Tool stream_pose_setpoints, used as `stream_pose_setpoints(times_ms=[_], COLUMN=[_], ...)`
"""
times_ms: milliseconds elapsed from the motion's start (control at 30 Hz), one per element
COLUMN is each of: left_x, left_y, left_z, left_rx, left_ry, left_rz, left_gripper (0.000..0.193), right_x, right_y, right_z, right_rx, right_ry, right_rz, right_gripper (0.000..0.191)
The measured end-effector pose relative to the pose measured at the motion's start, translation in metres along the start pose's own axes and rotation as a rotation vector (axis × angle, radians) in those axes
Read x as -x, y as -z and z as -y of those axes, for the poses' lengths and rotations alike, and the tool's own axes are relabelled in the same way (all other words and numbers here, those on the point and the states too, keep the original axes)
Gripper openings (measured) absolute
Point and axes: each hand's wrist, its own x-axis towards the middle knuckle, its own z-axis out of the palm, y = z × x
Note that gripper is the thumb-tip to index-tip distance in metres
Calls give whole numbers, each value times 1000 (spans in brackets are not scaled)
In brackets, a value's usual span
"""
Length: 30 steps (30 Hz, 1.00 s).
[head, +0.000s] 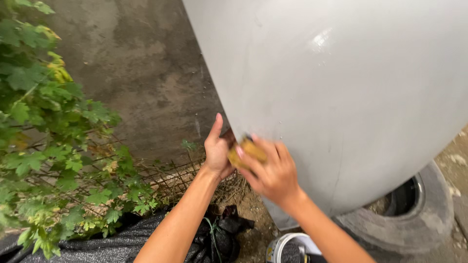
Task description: The person scrubs a large white car part with a wet sponge, repeatedly dipping the sponge into a bucket of water. They wipe the surface in broad strokes and occasionally use a cloth to wipe the part.
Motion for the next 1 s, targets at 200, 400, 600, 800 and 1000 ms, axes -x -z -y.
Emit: stream_pose_setpoints(times_ms=[200, 400, 600, 800, 1000], left_x=[5, 11, 6, 4, 4], left_y=[-15, -15, -15, -32, -40], left_z=[-5, -3, 7, 17, 18], left_rx=[133, 3, 44, -25, -116], left_ry=[81, 125, 1, -67, -55], left_rz=[28, -88, 52, 25, -144], left_gripper=[115, 119, 120, 118, 118], right_x=[-130, -21, 133, 50, -85], right_y=[-35, -24, -1, -2, 16], right_z=[-50, -24, 13, -58, -169], right_rx=[-16, -6, -31, -17, 23], right_ry=[-46, -120, -230, -102, -375], right_rz=[-233, -146, 91, -30, -254], right_gripper=[43, 45, 55, 55, 34])
